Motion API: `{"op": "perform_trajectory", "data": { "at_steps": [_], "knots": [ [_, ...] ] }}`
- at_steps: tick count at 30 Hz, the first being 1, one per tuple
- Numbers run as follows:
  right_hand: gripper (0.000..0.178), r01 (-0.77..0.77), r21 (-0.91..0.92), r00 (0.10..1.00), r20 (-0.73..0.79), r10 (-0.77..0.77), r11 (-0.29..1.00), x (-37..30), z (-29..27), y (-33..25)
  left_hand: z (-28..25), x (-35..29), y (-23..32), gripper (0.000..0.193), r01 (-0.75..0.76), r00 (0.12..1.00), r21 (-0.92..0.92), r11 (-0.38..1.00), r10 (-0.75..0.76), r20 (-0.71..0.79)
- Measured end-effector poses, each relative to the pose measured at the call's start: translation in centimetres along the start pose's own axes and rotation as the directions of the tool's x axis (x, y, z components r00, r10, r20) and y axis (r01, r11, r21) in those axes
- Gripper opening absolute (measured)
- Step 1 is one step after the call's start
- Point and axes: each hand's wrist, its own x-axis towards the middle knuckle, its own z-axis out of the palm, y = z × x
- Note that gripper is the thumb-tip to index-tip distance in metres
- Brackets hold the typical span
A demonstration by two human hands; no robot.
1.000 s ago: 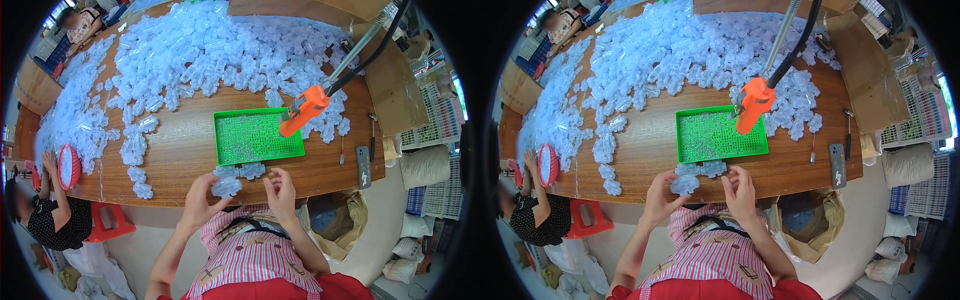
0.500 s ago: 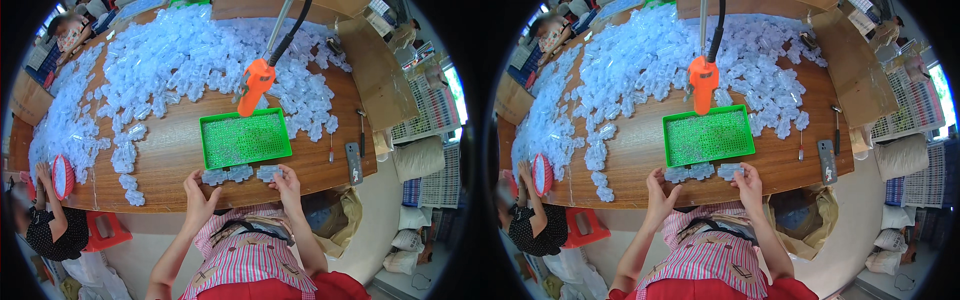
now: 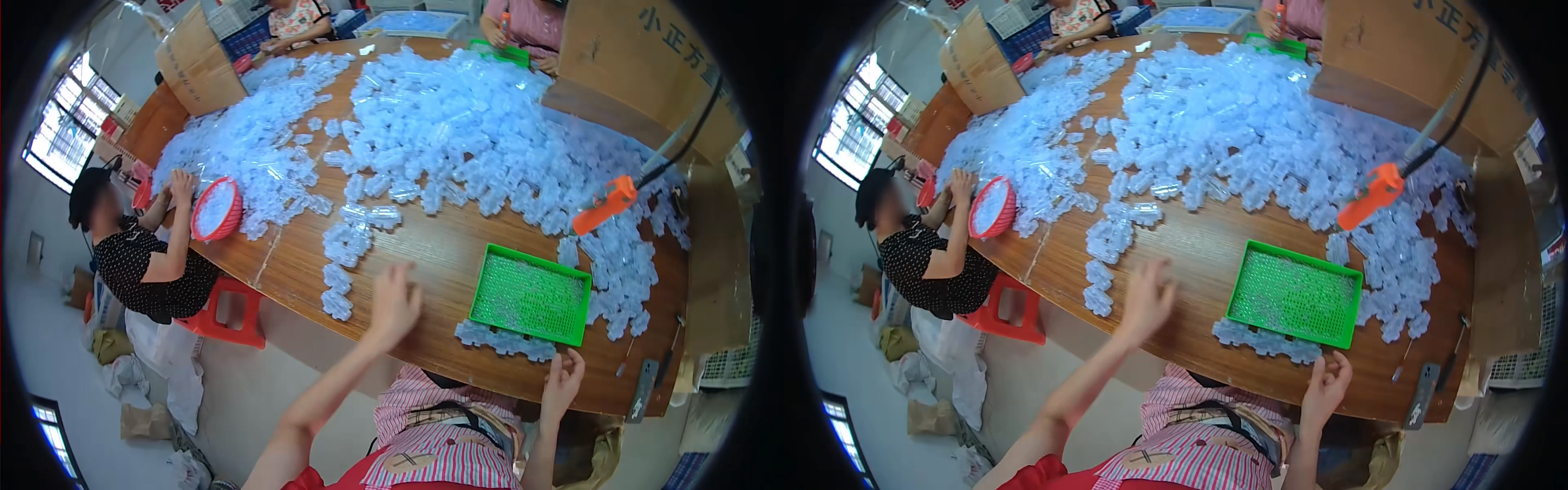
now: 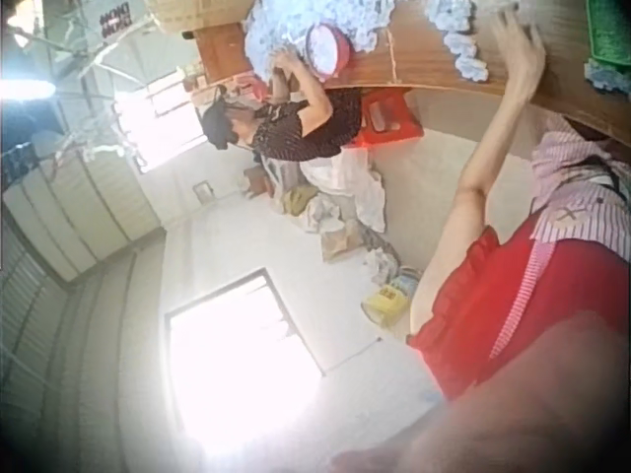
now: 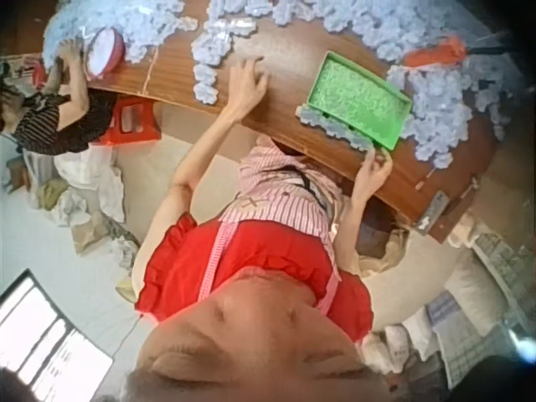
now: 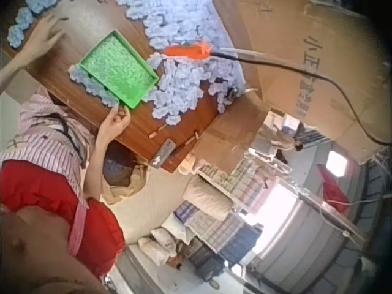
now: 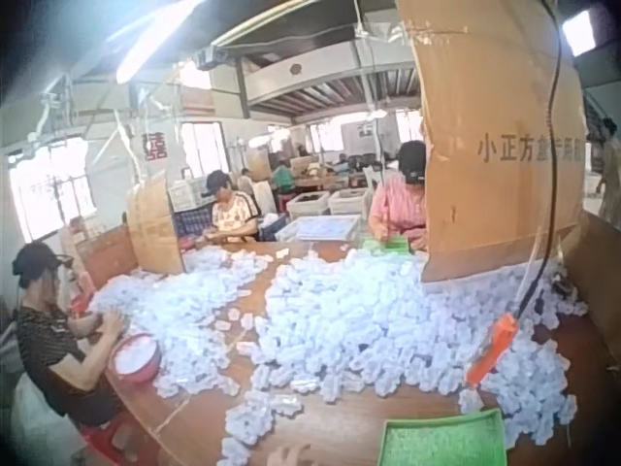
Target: The person picks up small metal pieces from a green tray and inserts them into clear plastic parts, lining the assembled components up on the table.
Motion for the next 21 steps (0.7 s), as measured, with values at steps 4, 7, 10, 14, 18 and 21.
{"op": "perform_trajectory", "data": {
  "at_steps": [4, 7, 10, 14, 18, 21],
  "knots": [
    [0.026, 0.069, 0.057, 0.995, 0.068, -0.073, 0.996, -0.7, 0.4, -1.9, -2.4, 7.7, -7.3, 0.056, 0.019, 0.991, 0.410, 0.912, 0.038, -0.132],
    [0.024, 0.066, 0.112, 0.995, 0.072, -0.074, 0.992, -1.5, 1.0, -3.5, -2.9, 11.2, -9.1, 0.065, -0.040, 0.996, 0.486, 0.873, 0.076, -0.054],
    [0.022, 0.087, 0.135, 0.993, 0.067, -0.097, 0.987, -2.2, 1.3, -4.8, -3.0, 12.4, -10.2, 0.060, -0.136, 0.990, 0.525, 0.840, 0.136, 0.039],
    [0.021, 0.114, 0.154, 0.985, 0.115, -0.133, 0.981, -3.2, 2.3, -6.4, -2.3, 10.1, -8.8, 0.052, -0.315, 0.942, 0.376, 0.871, 0.335, 0.013],
    [0.041, -0.021, 0.262, 0.928, 0.363, -0.078, 0.965, -3.2, 4.3, -7.9, -2.7, 4.7, 0.2, 0.051, -0.389, 0.921, 0.176, 0.904, 0.380, 0.087],
    [0.054, -0.042, 0.360, 0.854, 0.498, -0.154, 0.932, -3.5, 8.0, -8.9, -2.4, -0.2, 4.6, 0.052, -0.478, 0.878, 0.132, 0.868, 0.467, 0.107]
  ]
}}
